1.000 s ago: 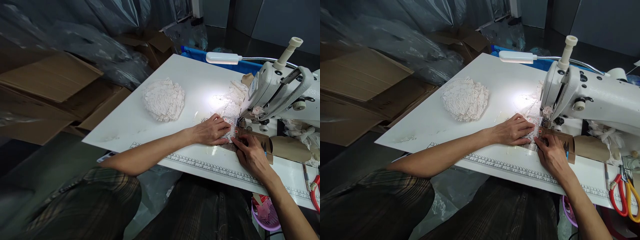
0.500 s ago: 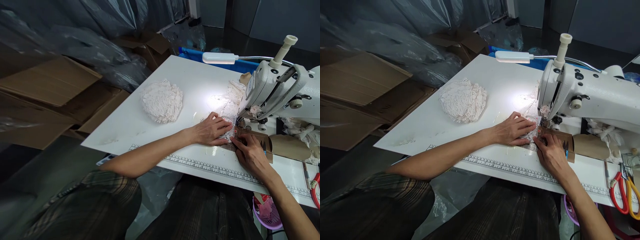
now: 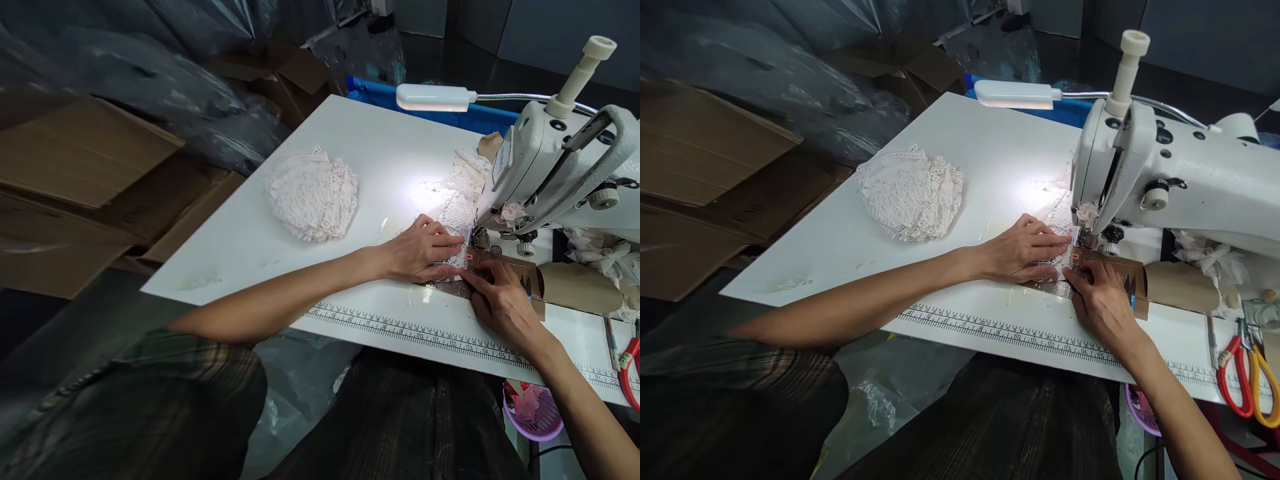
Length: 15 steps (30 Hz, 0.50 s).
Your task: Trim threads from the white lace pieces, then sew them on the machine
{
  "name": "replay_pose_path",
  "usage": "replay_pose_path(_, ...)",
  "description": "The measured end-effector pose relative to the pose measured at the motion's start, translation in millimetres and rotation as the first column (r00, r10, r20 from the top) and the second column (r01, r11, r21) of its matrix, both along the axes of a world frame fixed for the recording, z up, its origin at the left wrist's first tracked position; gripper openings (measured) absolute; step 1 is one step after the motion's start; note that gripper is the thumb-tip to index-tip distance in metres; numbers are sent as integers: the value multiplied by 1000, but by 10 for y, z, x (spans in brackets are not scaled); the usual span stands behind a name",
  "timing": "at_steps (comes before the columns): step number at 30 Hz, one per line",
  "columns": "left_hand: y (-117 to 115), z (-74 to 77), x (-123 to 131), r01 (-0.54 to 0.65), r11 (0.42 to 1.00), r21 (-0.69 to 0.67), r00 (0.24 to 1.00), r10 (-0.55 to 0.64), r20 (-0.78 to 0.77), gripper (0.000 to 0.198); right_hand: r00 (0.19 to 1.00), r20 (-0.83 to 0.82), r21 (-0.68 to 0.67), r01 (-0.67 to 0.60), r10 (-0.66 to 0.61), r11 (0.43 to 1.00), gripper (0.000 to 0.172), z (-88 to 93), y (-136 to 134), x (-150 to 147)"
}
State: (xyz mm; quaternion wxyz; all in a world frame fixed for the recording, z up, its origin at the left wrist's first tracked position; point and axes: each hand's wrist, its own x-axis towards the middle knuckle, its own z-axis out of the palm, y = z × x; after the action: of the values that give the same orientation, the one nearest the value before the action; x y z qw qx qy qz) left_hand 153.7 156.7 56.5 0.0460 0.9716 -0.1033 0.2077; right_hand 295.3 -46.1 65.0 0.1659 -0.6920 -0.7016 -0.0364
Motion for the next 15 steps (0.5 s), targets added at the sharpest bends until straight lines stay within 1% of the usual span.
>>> replay_pose_path(4,15,34,34,-3,1000,-6,1000,2,-21,36,1000,-14,-2,17,-17,1000,44,-13,-3,0)
replay_pose_path(10,119,143,159,53,998,33,991,-49,-125,32,1000,-3,44,0,1,999,42,10,60,42)
replay_pose_path(12,160,150,200,70,997,43,990,-65,-122,32,1000,-3,54,-5,6,999,41,14,82,65)
replay_pose_path(15,195,115,234,94,995,40,993,-91,-78,33,1000,-19,69,3,-1,998,39,2,96,89)
